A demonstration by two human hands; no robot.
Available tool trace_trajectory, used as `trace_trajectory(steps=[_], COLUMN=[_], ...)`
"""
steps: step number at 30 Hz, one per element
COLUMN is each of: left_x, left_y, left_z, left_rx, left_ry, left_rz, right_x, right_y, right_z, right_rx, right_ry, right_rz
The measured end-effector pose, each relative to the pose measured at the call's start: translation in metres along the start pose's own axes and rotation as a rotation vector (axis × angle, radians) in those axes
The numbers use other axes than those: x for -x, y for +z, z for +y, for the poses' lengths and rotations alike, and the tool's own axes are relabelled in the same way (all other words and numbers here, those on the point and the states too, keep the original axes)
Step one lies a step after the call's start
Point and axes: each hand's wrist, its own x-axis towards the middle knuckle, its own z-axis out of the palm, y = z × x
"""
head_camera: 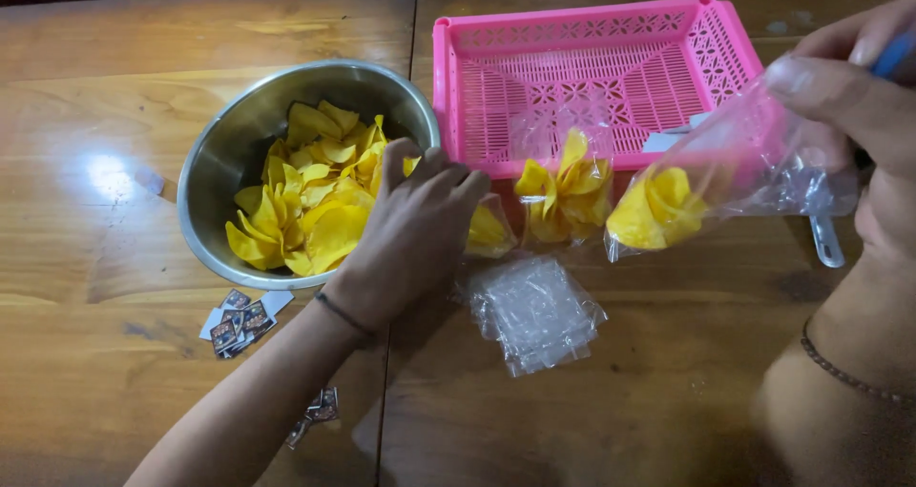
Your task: Using tongs to transfer chips from a large bowl into individual small plastic bags for packaging.
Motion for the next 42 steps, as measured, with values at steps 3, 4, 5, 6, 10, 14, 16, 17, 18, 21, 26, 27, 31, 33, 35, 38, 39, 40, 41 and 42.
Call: trace_trajectory(steps=[3, 4, 5, 6, 10, 14, 16, 17, 18, 21, 26, 27, 31, 33, 35, 38, 39, 40, 41, 42], left_x=[-0.018, -0.025, -0.031, -0.035, -0.046, -0.047, -0.046, -0.045, -0.044, -0.041, -0.036, -0.036, -0.029, -0.022, -0.012, -0.006, -0.005, -0.003, -0.003, -0.002], left_y=[0.027, 0.036, 0.043, 0.050, 0.061, 0.051, 0.046, 0.043, 0.040, 0.033, 0.021, 0.015, -0.003, -0.004, -0.002, 0.011, 0.013, 0.014, 0.015, 0.018], left_z=[-0.019, -0.024, -0.030, -0.034, -0.042, -0.035, -0.033, -0.031, -0.031, -0.027, -0.019, -0.009, 0.026, 0.041, 0.054, 0.062, 0.064, 0.067, 0.068, 0.069], left_rx=[-0.141, -0.246, -0.354, -0.355, -0.430, -0.477, -0.464, -0.448, -0.448, -0.426, -0.354, -0.351, 0.306, 0.673, 0.906, 0.942, 0.942, 0.967, 0.991, 0.989], left_ry=[0.096, 0.112, 0.129, 0.135, 0.175, 0.099, 0.073, 0.049, 0.048, 0.024, 0.016, 0.020, 0.003, -0.010, -0.053, -0.038, -0.037, -0.079, -0.120, -0.118], left_rz=[0.030, 0.028, 0.024, 0.025, 0.147, 0.212, 0.221, 0.233, 0.233, 0.250, 0.342, 0.344, 0.477, 0.432, 0.262, 0.250, 0.252, 0.238, 0.224, 0.226], right_x=[0.001, 0.001, 0.001, 0.001, 0.000, -0.001, -0.001, -0.001, -0.002, -0.003, -0.003, -0.003, -0.002, -0.003, -0.003, -0.003, -0.002, -0.001, -0.001, -0.001], right_y=[-0.001, 0.000, 0.002, 0.003, 0.003, 0.000, 0.003, 0.004, 0.004, 0.006, 0.019, 0.021, 0.029, 0.034, 0.040, 0.044, 0.047, 0.050, 0.053, 0.053], right_z=[-0.001, -0.004, -0.008, -0.010, -0.013, -0.011, -0.013, -0.015, -0.013, -0.014, -0.028, -0.033, -0.051, -0.054, -0.056, -0.057, -0.061, -0.065, -0.069, -0.071], right_rx=[0.031, 0.019, 0.004, 0.004, -0.068, -0.004, -0.013, -0.020, -0.021, -0.086, -0.172, -0.168, -0.133, -0.160, -0.299, -0.407, -0.405, -0.365, -0.326, -0.325], right_ry=[0.000, 0.001, 0.003, 0.003, 0.037, -0.006, 0.025, 0.056, 0.056, 0.039, 0.102, 0.102, 0.014, -0.016, 0.094, 0.070, 0.068, 0.004, -0.062, -0.065], right_rz=[0.051, 0.049, 0.048, 0.053, 0.042, 0.014, 0.039, 0.065, 0.065, -0.008, 0.061, 0.066, -0.010, -0.061, -0.082, -0.233, -0.233, -0.261, -0.288, -0.287])
